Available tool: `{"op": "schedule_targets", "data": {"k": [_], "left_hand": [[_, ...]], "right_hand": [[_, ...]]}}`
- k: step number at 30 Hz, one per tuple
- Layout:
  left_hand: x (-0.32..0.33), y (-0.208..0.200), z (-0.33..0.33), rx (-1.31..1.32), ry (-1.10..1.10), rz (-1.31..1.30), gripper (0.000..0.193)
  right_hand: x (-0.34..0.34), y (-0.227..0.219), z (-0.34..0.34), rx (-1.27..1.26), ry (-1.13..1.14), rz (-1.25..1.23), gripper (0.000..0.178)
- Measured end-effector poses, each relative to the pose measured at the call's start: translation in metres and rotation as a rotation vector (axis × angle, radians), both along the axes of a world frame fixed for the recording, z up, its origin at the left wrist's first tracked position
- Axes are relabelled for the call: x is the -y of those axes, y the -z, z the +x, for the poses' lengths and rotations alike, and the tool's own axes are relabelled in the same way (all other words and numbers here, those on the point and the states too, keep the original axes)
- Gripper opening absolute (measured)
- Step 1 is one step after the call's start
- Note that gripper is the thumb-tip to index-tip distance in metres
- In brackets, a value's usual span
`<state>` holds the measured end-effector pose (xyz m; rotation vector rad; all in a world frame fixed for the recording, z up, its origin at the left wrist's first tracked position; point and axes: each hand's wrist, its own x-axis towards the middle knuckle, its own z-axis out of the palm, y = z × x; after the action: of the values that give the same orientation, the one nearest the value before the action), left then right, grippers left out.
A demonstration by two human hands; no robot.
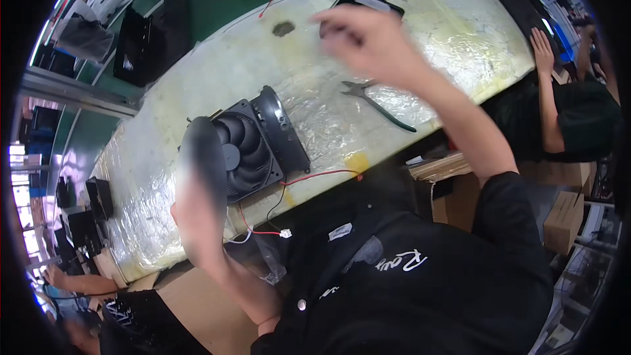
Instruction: Assembling electronic components by attaching a cooling fan to a plastic housing using cable ties.
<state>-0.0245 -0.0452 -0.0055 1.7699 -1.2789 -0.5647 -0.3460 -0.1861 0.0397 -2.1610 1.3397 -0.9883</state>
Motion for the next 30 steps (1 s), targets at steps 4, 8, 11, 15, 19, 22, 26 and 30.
{"op": "schedule_targets", "data": {"k": [4, 8, 11, 15, 19, 22, 26, 30], "left_hand": [[-0.005, 0.001, 0.007, -0.079, 0.017, 0.054, 0.029], [-0.008, -0.012, -0.007, -0.2, -0.026, 0.175, 0.03], [-0.011, -0.016, -0.011, -0.182, -0.053, 0.198, 0.031], [-0.017, -0.018, -0.016, -0.225, -0.07, 0.198, 0.03], [-0.017, -0.018, -0.012, -0.163, -0.061, 0.214, 0.029], [-0.014, -0.02, -0.009, -0.187, -0.07, 0.241, 0.028], [-0.01, -0.024, 0.003, -0.19, 0.032, 0.245, 0.029], [-0.013, -0.029, 0.007, -0.396, 0.033, 0.288, 0.03]], "right_hand": [[0.071, 0.015, -0.064, -0.6, -0.103, -0.037, 0.021], [0.093, 0.024, -0.065, -0.666, -0.347, 0.011, 0.021], [0.096, 0.025, -0.057, -0.79, -0.438, -0.129, 0.019], [0.099, 0.028, -0.067, -0.852, -0.53, -0.302, 0.015], [0.095, 0.02, -0.058, -0.884, -0.579, -0.294, 0.015], [0.095, 0.015, -0.059, -0.886, -0.601, -0.353, 0.017], [0.103, 0.02, -0.077, -0.651, -0.538, -0.304, 0.017], [0.093, 0.015, -0.078, -0.368, -0.34, -0.136, 0.015]]}}
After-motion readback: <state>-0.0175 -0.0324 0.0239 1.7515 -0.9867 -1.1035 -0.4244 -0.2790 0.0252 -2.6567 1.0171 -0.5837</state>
